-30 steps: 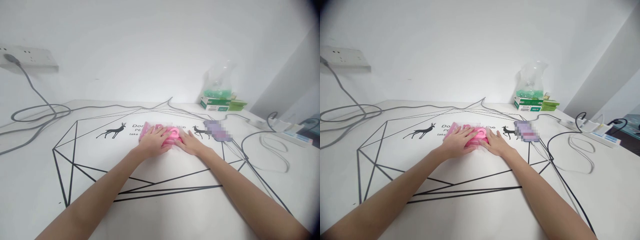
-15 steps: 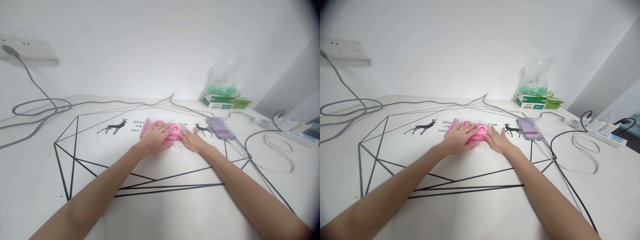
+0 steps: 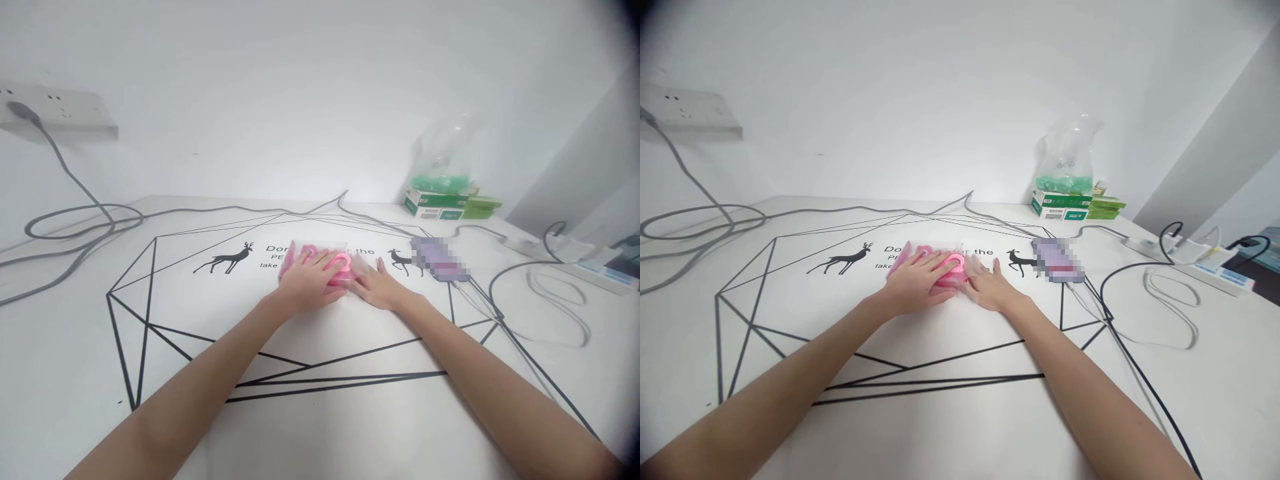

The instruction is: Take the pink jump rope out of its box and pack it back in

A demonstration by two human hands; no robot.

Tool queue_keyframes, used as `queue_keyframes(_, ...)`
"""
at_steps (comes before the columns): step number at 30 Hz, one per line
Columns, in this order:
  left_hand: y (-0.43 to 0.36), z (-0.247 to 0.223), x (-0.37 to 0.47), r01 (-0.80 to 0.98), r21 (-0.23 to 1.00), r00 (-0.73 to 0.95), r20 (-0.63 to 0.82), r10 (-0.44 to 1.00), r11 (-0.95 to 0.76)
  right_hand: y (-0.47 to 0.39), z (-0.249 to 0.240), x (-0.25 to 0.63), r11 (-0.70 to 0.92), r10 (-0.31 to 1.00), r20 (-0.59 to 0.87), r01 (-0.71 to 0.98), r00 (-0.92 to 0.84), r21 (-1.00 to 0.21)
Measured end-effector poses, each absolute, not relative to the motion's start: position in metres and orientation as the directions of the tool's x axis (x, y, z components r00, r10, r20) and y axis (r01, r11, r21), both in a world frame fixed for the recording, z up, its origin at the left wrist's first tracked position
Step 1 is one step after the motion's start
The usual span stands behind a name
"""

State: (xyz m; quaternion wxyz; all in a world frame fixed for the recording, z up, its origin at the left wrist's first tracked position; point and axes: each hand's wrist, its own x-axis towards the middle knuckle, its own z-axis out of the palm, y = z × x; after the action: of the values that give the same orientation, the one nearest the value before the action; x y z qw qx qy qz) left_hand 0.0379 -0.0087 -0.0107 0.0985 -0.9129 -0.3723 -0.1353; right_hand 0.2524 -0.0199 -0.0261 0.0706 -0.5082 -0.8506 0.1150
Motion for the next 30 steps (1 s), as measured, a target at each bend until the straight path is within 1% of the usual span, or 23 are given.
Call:
queue_keyframes(3, -0.009, -0.010, 0.037, 0.698, -0.090, 0.695, 0.321, 0.643, -0.710, -0.021, -0.026, 0.261, 0.455, 0.883, 0.009, 0.852, -0.469, -0.260)
queue_keyframes(9, -0.011, -0.008, 0.038, 0.704, -0.081, 0.690, 0.312, 0.653, -0.706, -0.019, -0.030, 0.262, 0.514, 0.848, 0.005, 0.819, -0.531, -0.254)
queue_keyframes(14, -0.010, -0.008, 0.039, 0.708, -0.078, 0.689, 0.296, 0.661, -0.702, -0.018, -0.032, 0.253, 0.478, 0.867, -0.013, 0.838, -0.499, -0.261)
queue_keyframes(22, -0.010, -0.009, 0.039, 0.702, -0.075, 0.690, 0.316, 0.651, -0.708, -0.026, -0.024, 0.236, 0.454, 0.877, -0.030, 0.847, -0.480, -0.274)
queue_keyframes(30, -0.009, -0.010, 0.037, 0.694, -0.093, 0.697, 0.337, 0.633, -0.714, -0.027, -0.025, 0.237, 0.442, 0.891, 0.005, 0.867, -0.453, -0.230)
